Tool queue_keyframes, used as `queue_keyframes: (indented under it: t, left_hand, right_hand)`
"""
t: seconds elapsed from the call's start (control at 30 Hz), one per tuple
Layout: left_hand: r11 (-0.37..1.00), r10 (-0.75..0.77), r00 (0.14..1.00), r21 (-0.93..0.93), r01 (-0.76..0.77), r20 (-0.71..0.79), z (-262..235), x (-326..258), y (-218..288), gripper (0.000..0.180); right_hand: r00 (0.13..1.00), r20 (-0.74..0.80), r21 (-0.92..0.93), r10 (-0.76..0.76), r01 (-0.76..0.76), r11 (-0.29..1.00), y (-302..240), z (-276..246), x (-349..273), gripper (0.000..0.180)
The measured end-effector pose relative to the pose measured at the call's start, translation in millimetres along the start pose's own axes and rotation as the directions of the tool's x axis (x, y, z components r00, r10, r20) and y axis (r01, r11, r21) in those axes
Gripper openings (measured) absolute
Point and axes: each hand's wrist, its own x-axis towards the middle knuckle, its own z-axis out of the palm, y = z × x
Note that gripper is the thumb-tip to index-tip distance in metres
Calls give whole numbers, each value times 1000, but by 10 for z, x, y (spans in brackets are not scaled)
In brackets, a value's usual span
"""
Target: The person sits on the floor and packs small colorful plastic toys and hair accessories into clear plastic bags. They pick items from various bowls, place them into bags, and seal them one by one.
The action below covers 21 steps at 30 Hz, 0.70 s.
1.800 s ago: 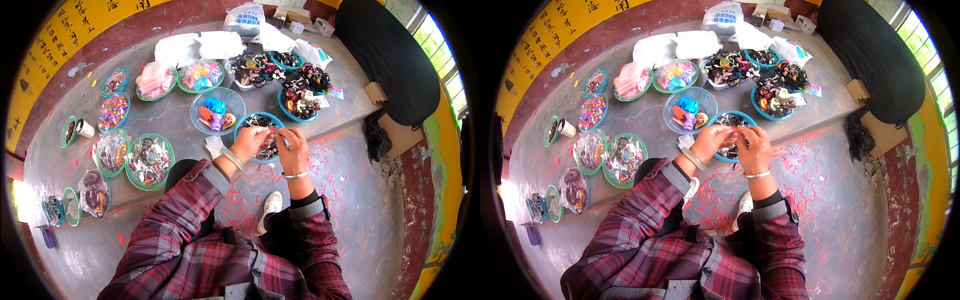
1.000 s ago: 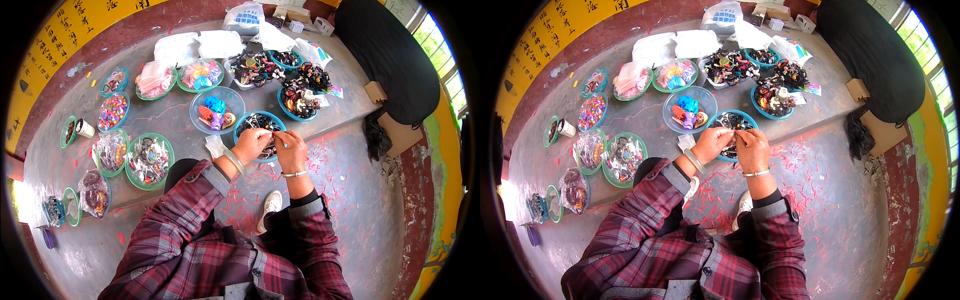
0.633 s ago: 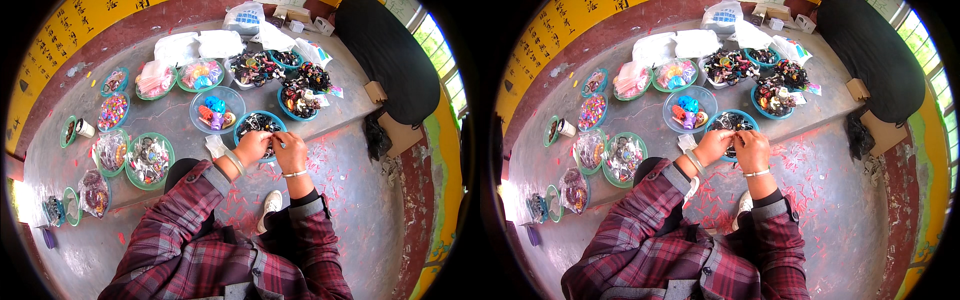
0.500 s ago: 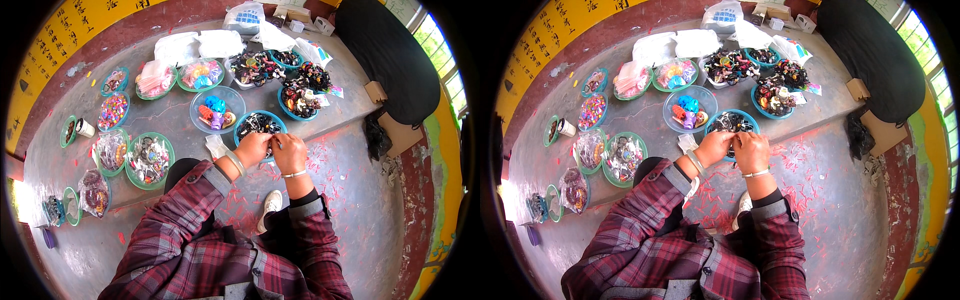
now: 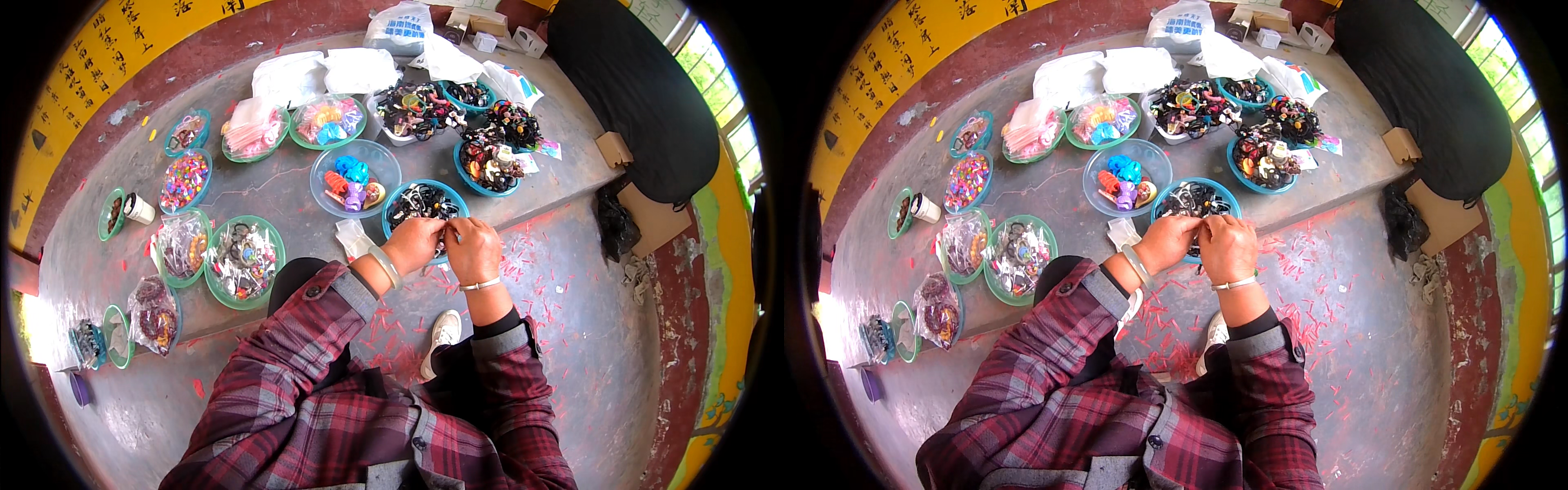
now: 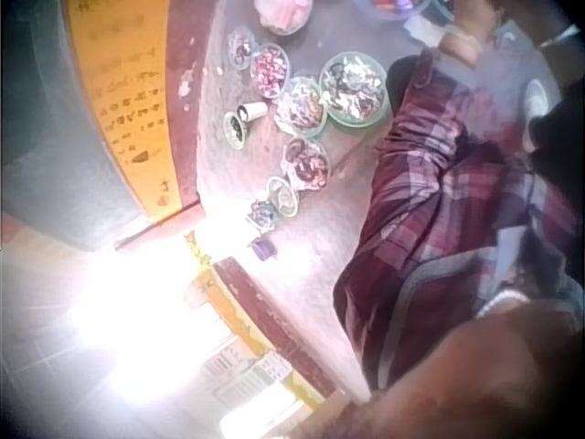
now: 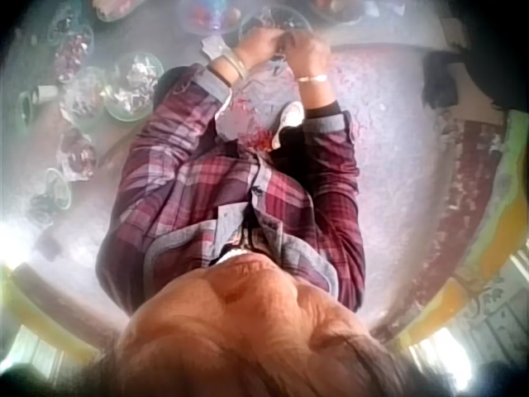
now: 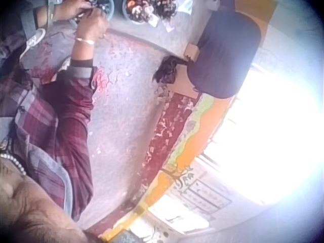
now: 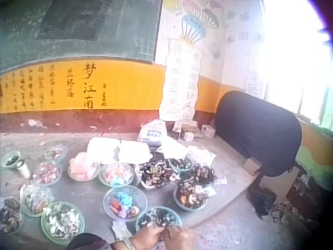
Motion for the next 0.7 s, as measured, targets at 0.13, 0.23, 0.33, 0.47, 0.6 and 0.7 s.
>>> queue_keyframes:
  t: [0.13,0.23,0.33,0.47,0.6,0.7]
  left_hand:
    - [1000,3,1000,-14,-3,3,5,-10,-6,15]
    - [1000,8,1000,-8,-8,2,-7,-16,21,15]
    - [1000,-12,1000,-10,12,20,-31,-18,60,16]
    - [1000,-15,999,28,15,29,-40,-29,47,17]
    - [993,-12,998,118,4,64,-6,-31,0,18]
    - [991,-37,994,135,23,99,-12,-30,9,19]
  right_hand:
    - [1000,23,-14,12,-12,1000,-16,-8,3,5]
    - [1000,11,12,27,-27,1000,4,5,7,5]
    - [998,8,56,63,-63,996,13,9,3,5]
    - [994,55,53,91,-94,994,-24,-8,2,5]
    - [998,57,-2,27,-27,1000,3,19,-9,5]
    - [998,57,-7,17,-17,1000,14,30,-14,5]
